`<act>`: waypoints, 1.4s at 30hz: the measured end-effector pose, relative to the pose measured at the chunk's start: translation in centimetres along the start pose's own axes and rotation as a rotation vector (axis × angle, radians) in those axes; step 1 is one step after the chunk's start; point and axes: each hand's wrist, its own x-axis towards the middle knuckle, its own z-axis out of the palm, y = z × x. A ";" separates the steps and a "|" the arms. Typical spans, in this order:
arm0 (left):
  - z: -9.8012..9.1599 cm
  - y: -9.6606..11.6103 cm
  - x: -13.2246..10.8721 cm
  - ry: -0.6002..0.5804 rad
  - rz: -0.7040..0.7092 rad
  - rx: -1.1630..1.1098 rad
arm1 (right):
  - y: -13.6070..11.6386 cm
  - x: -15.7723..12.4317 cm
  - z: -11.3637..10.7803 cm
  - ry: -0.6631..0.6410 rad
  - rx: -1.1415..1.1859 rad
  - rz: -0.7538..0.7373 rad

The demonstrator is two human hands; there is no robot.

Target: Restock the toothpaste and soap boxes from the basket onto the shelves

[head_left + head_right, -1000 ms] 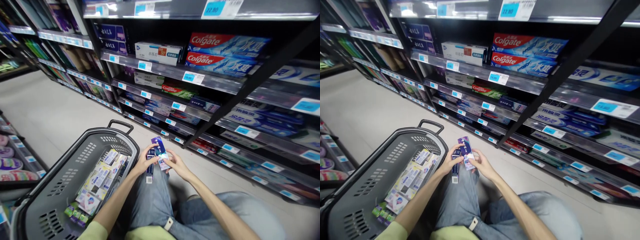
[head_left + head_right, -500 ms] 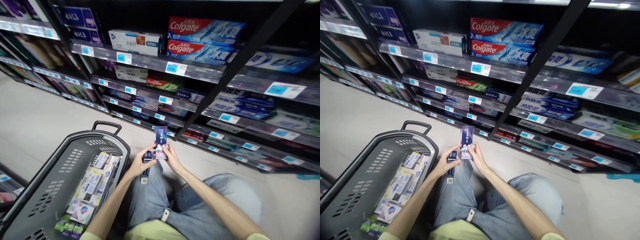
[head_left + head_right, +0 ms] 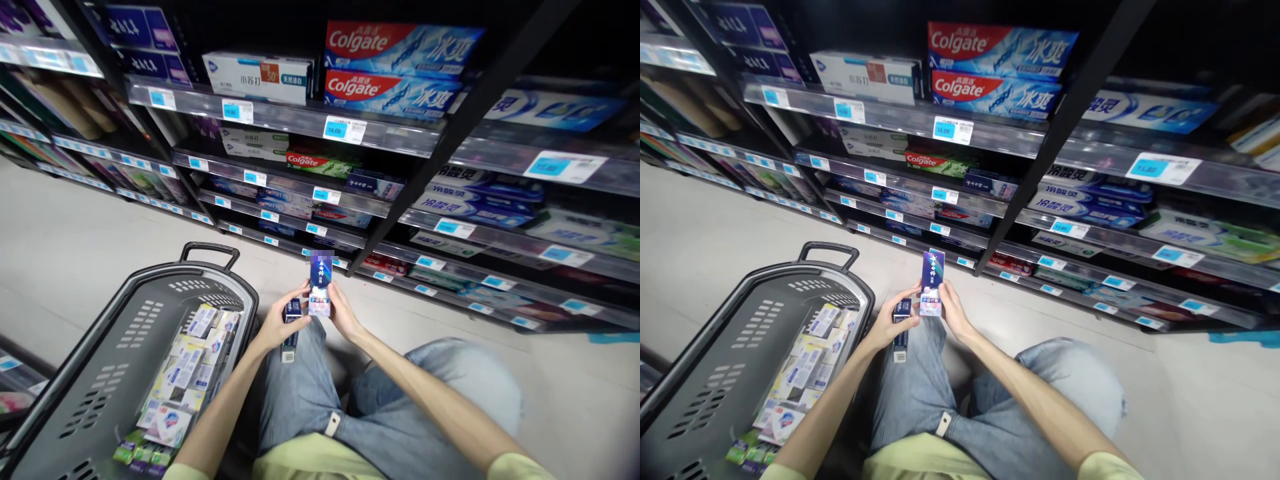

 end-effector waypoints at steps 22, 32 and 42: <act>0.0 0.5 0.1 -0.001 0.002 0.029 | 0.4 0.4 -0.6 -0.021 0.028 -0.008; 0.0 0.7 0.1 0.013 0.016 0.026 | 0.4 0.4 -0.5 -0.023 0.068 0.004; 0.0 0.3 0.1 0.009 0.018 0.082 | -0.8 -0.1 0.1 0.006 0.121 0.036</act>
